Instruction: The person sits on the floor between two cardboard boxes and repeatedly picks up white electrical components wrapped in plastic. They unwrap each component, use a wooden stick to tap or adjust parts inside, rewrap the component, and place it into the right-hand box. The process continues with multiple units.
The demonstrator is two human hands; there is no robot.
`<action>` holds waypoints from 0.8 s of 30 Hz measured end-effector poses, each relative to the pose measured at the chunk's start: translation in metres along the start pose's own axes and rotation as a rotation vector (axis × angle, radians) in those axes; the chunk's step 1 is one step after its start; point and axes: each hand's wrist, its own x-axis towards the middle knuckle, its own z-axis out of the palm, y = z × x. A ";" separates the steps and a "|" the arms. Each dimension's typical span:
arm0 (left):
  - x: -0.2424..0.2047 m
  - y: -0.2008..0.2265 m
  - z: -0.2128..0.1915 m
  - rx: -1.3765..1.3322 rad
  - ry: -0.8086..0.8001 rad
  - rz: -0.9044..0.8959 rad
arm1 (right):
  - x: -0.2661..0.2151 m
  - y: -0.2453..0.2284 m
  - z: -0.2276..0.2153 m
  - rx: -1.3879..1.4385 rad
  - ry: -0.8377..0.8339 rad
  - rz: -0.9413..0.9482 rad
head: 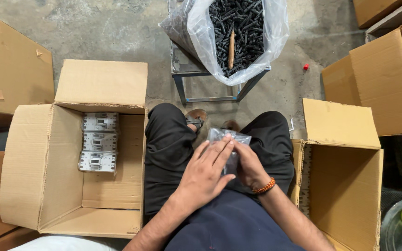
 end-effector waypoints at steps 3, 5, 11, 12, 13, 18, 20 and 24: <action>0.000 -0.007 0.007 0.094 -0.156 -0.140 | 0.006 0.006 0.005 0.114 0.032 0.134; 0.003 -0.018 0.011 -0.025 -0.317 -0.348 | 0.005 0.007 0.006 0.043 -0.005 0.062; 0.004 -0.049 0.019 -0.235 -0.313 -0.662 | -0.016 -0.003 -0.002 -0.570 -0.363 -0.286; 0.003 -0.051 0.021 -0.270 -0.276 -0.688 | -0.017 -0.005 -0.003 -0.604 -0.393 -0.293; 0.001 -0.052 0.022 -0.311 -0.252 -0.703 | -0.019 -0.008 -0.005 -0.638 -0.407 -0.306; -0.002 -0.054 0.036 -0.518 -0.253 -0.811 | -0.032 -0.018 -0.020 -1.014 -0.255 -0.400; -0.002 -0.055 0.043 -0.669 -0.257 -0.869 | -0.038 -0.015 -0.023 -1.096 -0.199 -0.434; 0.009 -0.052 0.052 -0.911 -0.200 -0.940 | -0.046 -0.019 -0.030 -1.114 -0.077 -0.552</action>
